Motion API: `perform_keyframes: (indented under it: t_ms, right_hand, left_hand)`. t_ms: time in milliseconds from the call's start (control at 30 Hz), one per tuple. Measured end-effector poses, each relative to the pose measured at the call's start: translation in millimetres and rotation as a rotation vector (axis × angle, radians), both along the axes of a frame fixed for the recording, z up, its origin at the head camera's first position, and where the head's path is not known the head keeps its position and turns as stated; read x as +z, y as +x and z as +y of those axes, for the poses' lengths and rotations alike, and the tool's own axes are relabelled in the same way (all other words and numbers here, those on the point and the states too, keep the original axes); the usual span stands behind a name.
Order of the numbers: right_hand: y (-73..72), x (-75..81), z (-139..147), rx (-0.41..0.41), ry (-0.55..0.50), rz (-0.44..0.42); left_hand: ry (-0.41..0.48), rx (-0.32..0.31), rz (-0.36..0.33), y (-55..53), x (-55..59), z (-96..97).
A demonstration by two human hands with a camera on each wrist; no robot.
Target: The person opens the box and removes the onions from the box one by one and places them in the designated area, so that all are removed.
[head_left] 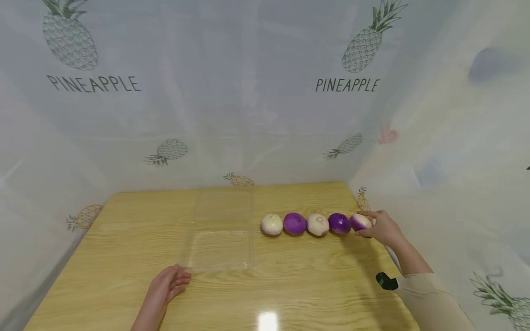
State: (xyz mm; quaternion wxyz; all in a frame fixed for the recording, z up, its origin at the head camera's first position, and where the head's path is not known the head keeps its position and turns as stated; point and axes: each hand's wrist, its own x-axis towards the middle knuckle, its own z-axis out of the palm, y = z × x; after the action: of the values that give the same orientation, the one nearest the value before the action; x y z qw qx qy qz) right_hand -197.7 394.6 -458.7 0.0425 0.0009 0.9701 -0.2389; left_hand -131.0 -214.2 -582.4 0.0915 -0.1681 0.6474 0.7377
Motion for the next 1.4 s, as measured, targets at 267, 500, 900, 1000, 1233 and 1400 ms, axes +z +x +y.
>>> perform_keyframes:
  t_ms: [267,500,900,1000,1233,1400]
  right_hand:
    - [-13.3,-13.6,15.0,0.008,0.099,0.141]
    - [-23.8,-31.0,25.4,0.023,0.123,0.172]
    - [-36.4,-58.6,40.9,-0.001,0.112,0.182]
    - [-40.1,-64.6,42.3,-0.019,0.102,0.186]
    - [-41.2,-77.5,41.9,-0.104,0.06,0.158]
    - [-45.4,-84.6,43.1,-0.114,0.053,0.171]
  left_hand:
    - [-0.013,-0.001,0.005,0.2,-0.1,-0.4]
    - [-0.022,-0.009,-0.004,0.8,2.0,-0.7]
    - [-0.024,-0.01,-0.014,-0.8,1.1,-1.4]
    - [-0.008,0.004,-0.005,-1.6,1.3,-1.2]
    - [-0.006,0.01,-0.003,-0.6,1.7,-0.5]
    - [-0.013,0.015,-0.019,-0.9,1.5,0.0]
